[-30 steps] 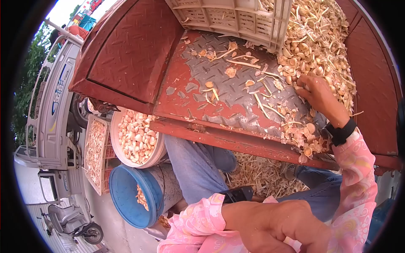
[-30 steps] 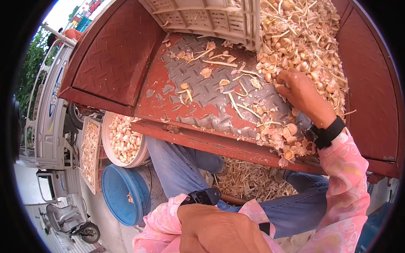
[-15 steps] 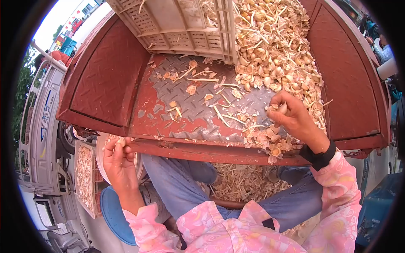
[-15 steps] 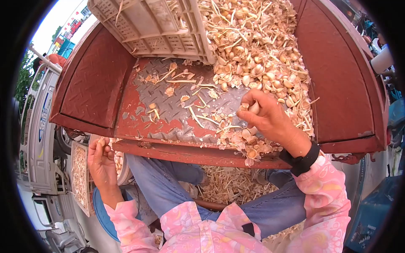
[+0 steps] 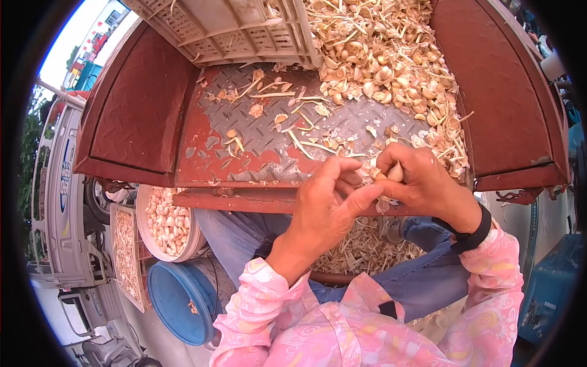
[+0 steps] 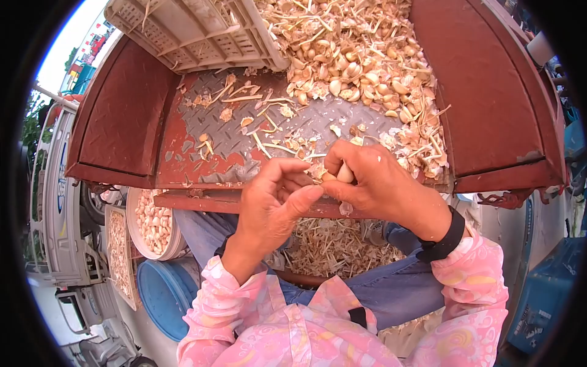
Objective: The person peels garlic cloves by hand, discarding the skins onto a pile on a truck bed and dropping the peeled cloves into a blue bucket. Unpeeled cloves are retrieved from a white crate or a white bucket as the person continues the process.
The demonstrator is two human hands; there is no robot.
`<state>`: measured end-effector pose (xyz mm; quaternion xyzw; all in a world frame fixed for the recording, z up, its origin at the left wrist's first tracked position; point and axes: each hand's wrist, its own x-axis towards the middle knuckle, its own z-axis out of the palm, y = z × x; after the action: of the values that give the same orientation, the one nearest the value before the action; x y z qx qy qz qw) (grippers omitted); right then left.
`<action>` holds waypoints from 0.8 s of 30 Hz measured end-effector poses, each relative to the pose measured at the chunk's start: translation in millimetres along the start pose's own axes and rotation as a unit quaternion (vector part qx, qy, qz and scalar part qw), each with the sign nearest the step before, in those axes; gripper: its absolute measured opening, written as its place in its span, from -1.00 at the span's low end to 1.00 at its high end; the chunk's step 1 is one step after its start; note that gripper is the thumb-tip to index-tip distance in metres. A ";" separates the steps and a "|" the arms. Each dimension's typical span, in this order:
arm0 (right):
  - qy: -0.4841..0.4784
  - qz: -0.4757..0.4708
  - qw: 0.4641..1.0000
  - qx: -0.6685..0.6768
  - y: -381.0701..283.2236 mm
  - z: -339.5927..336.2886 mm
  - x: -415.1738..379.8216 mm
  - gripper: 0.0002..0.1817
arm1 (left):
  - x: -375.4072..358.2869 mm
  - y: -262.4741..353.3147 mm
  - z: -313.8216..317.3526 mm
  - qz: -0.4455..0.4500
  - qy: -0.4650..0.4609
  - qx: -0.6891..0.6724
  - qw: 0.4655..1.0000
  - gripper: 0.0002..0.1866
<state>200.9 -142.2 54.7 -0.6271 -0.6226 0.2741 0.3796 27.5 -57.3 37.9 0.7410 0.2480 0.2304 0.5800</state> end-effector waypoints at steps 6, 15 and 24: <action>0.034 -0.074 0.997 0.013 17.5 -1.5 -17.8 -0.84 | 12.1 -13.5 36.9 -0.033 0.002 -0.082 0.996 -0.82; 0.085 0.156 0.939 0.295 31.3 -23.1 -25.8 -0.84 | 9.3 -10.8 16.1 0.072 0.107 0.249 0.960 -0.58; 0.125 0.142 0.974 0.123 56.5 -22.7 -17.9 -0.90 | 51.1 -20.6 34.2 0.187 -0.085 0.348 0.915 -0.71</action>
<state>250.5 -159.4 19.0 -0.6868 -0.4364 0.3194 0.4856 86.4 -46.2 13.0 0.9456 0.1187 0.1698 0.2507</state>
